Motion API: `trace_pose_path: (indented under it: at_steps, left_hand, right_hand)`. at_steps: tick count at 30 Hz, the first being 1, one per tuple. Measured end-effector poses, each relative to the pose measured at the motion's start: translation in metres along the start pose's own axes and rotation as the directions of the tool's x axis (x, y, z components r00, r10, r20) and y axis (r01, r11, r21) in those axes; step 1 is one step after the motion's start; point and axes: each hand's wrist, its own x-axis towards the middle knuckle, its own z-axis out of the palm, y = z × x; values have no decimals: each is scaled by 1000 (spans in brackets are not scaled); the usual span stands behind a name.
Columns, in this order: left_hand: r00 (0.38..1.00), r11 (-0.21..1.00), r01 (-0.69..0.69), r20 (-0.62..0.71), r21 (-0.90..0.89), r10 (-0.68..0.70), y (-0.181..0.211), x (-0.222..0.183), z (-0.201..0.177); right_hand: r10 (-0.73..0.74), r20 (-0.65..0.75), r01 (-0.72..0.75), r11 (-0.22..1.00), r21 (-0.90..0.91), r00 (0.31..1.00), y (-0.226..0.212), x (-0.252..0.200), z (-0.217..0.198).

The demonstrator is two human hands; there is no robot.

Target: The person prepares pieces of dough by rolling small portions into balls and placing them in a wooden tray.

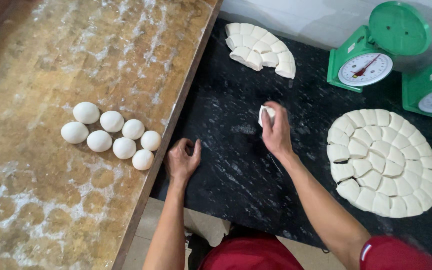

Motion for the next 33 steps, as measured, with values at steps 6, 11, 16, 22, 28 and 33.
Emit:
trace_pose_path:
  at_steps: [6, 11, 16, 22, 28, 33]
  left_hand:
    - [1000, 1000, 15, -2, 2, -15, 4, -2, -3]
    - [999, 999, 26, 20, 20, -26, 2, -1, -1]
    - [999, 999, -40, -12, 3, 40, -1, -4, -4]
    - [1000, 1000, -5, -2, 1, 5, 0, -3, -4]
    - [1000, 1000, -28, -4, 12, 28, -1, -3, -1]
    - [999, 999, -35, -4, -38, 35, -3, -6, -2]
  right_hand:
    - [-229, 332, 376, 782, -497, 915, 10, 3, 13]
    - [-133, 111, 168, 896, -410, 985, -10, 18, 80]
    - [-287, 283, 375, 863, -338, 915, -15, -63, 43]
    - [-252, 214, 327, 814, -480, 944, 14, 8, 24]
    - [-141, 161, 190, 917, -350, 977, -13, 10, 76]
    - [-308, 301, 401, 855, -329, 902, -2, -57, 30]
